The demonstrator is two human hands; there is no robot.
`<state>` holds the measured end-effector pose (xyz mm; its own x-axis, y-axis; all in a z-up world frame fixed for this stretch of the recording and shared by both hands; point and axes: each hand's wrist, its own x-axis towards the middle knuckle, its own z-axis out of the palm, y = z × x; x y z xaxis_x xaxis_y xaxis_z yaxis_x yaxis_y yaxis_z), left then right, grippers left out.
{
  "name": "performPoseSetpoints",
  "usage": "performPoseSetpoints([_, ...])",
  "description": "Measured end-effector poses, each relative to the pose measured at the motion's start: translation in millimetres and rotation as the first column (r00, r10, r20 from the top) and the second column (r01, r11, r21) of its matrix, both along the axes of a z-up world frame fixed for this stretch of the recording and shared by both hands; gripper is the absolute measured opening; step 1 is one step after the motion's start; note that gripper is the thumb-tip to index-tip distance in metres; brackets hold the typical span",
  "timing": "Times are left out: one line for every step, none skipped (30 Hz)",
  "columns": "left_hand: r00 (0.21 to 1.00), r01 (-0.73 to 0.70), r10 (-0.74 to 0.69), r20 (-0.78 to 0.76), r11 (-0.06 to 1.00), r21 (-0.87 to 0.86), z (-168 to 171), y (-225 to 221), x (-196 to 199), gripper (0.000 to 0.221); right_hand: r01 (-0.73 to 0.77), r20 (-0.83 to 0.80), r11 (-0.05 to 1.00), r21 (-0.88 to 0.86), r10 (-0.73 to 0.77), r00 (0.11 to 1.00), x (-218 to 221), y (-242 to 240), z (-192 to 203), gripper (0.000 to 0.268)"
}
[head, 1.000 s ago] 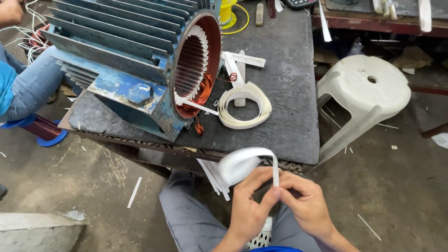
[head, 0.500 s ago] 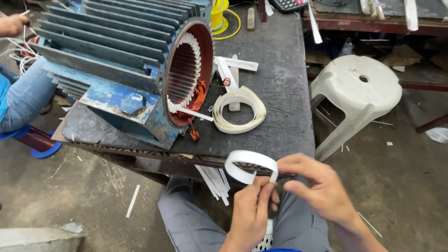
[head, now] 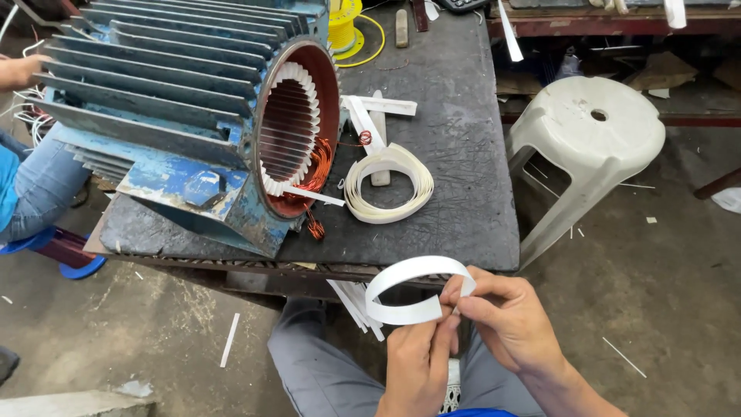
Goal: A person is manually inserting white insulation strips into the slots of an electric motor stator as part of a repair or rewinding process.
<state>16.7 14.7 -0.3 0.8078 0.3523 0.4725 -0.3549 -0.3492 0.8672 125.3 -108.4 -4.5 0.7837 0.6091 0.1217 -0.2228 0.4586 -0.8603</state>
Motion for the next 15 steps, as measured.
performPoseSetpoints([0.999, -0.032, 0.032, 0.006, 0.999, -0.008, 3, -1, -2, 0.026, -0.040, -0.043, 0.998, 0.046, 0.042, 0.998, -3, 1, 3, 0.010])
performPoseSetpoints([1.000, -0.029, 0.029, 0.003, 1.000, -0.006, -5, -2, -3, 0.026, -0.037, -0.046, 0.998, 0.048, 0.039, 0.998, -1, -1, 0, 0.010])
performPoseSetpoints([0.999, -0.048, 0.048, 0.002, 0.999, 0.008, -13, -4, -5, 0.030, -0.037, -0.062, 0.999, 0.031, 0.039, 0.997, 0, -3, -3, 0.011])
performPoseSetpoints([0.998, -0.067, 0.067, 0.001, 0.998, 0.022, -21, -5, -7, 0.035, -0.037, -0.078, 0.999, 0.014, 0.038, 0.996, 1, -5, -7, 0.012])
performPoseSetpoints([0.998, -0.064, 0.064, 0.000, 0.998, 0.023, -19, -6, -9, 0.035, -0.034, -0.080, 0.999, 0.015, 0.035, 0.996, 3, -7, -12, 0.012])
performPoseSetpoints([0.998, -0.057, 0.056, -0.029, 0.998, -0.012, -17, -7, -11, 0.026, -0.017, -0.114, 1.000, -0.015, 0.015, 0.993, 4, -10, -17, 0.009])
performPoseSetpoints([0.997, -0.050, 0.047, -0.055, 0.998, -0.048, -15, -9, -13, 0.020, -0.001, -0.146, 0.999, -0.045, -0.005, 0.989, 6, -12, -21, 0.007])
performPoseSetpoints([0.997, -0.048, 0.045, -0.056, 0.998, -0.046, -15, -8, -16, 0.020, 0.001, -0.146, 0.999, -0.044, -0.007, 0.989, 6, -10, -17, 0.007])
performPoseSetpoints([0.996, -0.046, 0.041, -0.078, 0.997, -0.066, -14, -8, -18, 0.022, -0.001, -0.154, 1.000, -0.012, -0.001, 0.988, 6, -7, -13, 0.006])
performPoseSetpoints([0.994, -0.045, 0.036, -0.100, 0.995, -0.086, -14, -8, -20, 0.024, -0.002, -0.162, 1.000, 0.020, 0.005, 0.987, 6, -4, -9, 0.008])
performPoseSetpoints([0.995, -0.045, 0.036, -0.098, 0.995, -0.085, -15, -8, -23, 0.024, -0.002, -0.160, 1.000, 0.022, 0.005, 0.987, 6, -4, -8, 0.008])
performPoseSetpoints([0.994, -0.057, 0.048, -0.103, 0.994, -0.090, -17, -9, -25, 0.023, -0.004, -0.137, 1.000, 0.029, 0.008, 0.990, 5, -3, -7, 0.007])
performPoseSetpoints([0.992, -0.070, 0.060, -0.108, 0.993, -0.095, -18, -10, -27, 0.023, -0.007, -0.115, 0.999, 0.036, 0.011, 0.993, 4, -3, -6, 0.007])
performPoseSetpoints([0.993, -0.070, 0.060, -0.106, 0.993, -0.093, -16, -6, -26, 0.023, -0.007, -0.113, 0.999, 0.039, 0.011, 0.993, 2, 1, -7, 0.007])
performPoseSetpoints([0.992, -0.019, -0.003, -0.130, 0.985, -0.169, -14, -3, -26, 0.023, 0.023, -0.064, 0.998, 0.053, -0.020, 0.998, 0, 2, -7, 0.007])
